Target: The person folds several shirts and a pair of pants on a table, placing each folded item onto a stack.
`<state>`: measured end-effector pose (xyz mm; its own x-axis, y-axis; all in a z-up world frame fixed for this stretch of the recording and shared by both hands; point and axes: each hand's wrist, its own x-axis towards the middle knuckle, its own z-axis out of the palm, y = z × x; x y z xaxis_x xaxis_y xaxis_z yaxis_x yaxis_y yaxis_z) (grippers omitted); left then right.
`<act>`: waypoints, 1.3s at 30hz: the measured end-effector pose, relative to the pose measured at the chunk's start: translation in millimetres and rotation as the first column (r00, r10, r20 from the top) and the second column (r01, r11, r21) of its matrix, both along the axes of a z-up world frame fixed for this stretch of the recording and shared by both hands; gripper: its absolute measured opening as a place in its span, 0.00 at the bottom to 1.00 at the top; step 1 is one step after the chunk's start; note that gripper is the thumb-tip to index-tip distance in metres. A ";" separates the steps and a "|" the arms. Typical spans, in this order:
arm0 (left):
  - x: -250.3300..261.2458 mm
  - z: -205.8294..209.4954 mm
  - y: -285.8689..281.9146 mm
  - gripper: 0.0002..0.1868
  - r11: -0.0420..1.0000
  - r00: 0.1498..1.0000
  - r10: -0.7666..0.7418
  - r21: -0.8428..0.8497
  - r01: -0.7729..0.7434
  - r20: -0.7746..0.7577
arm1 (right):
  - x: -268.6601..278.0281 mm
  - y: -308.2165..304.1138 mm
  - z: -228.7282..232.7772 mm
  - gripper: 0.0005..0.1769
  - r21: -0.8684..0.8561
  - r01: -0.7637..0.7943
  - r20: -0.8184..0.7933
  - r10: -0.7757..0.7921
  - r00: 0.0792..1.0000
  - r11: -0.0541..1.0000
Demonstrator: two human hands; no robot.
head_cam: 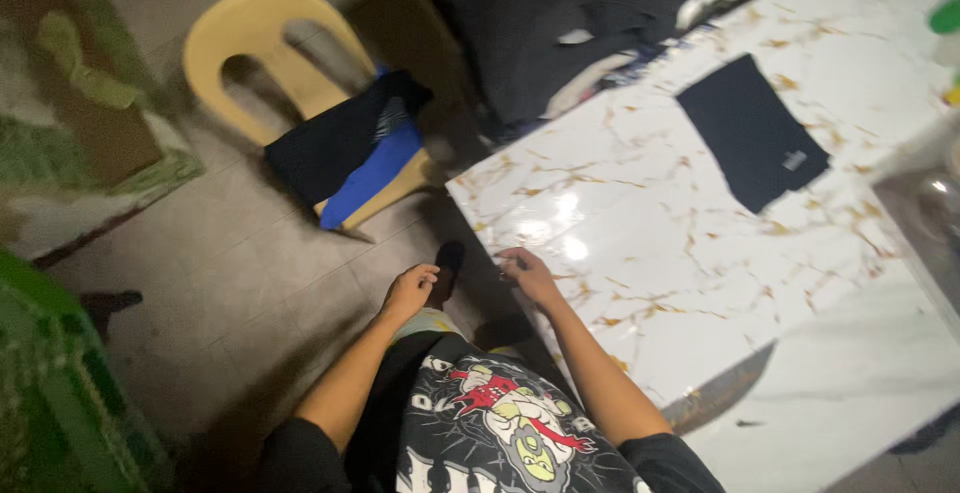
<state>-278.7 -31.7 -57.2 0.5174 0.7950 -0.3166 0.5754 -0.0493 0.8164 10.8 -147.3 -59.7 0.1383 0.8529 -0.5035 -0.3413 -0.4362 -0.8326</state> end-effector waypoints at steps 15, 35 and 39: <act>-140.8 -94.4 181.0 0.13 0.980 0.894 0.052 -0.149 -0.131 -0.445 | -151.6 92.2 -25.4 0.16 -0.317 0.100 -0.022 -0.113 0.993 0.943; -186.1 -281.8 289.3 0.27 0.863 0.713 0.347 -0.090 -0.497 -0.609 | -279.4 182.2 -102.5 0.17 -0.400 -0.131 0.002 0.143 0.990 0.907; -187.5 -290.2 289.6 0.25 0.839 0.619 0.356 -0.053 -0.542 -0.700 | -279.9 181.5 -107.9 0.18 -0.499 -0.113 0.073 0.171 0.982 0.859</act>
<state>-466.2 257.9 -347.4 -0.2908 0.7205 -0.6295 0.8467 0.5002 0.1814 -269.1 34.2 -167.5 0.1144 0.5140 -0.8501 -0.1625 -0.8345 -0.5264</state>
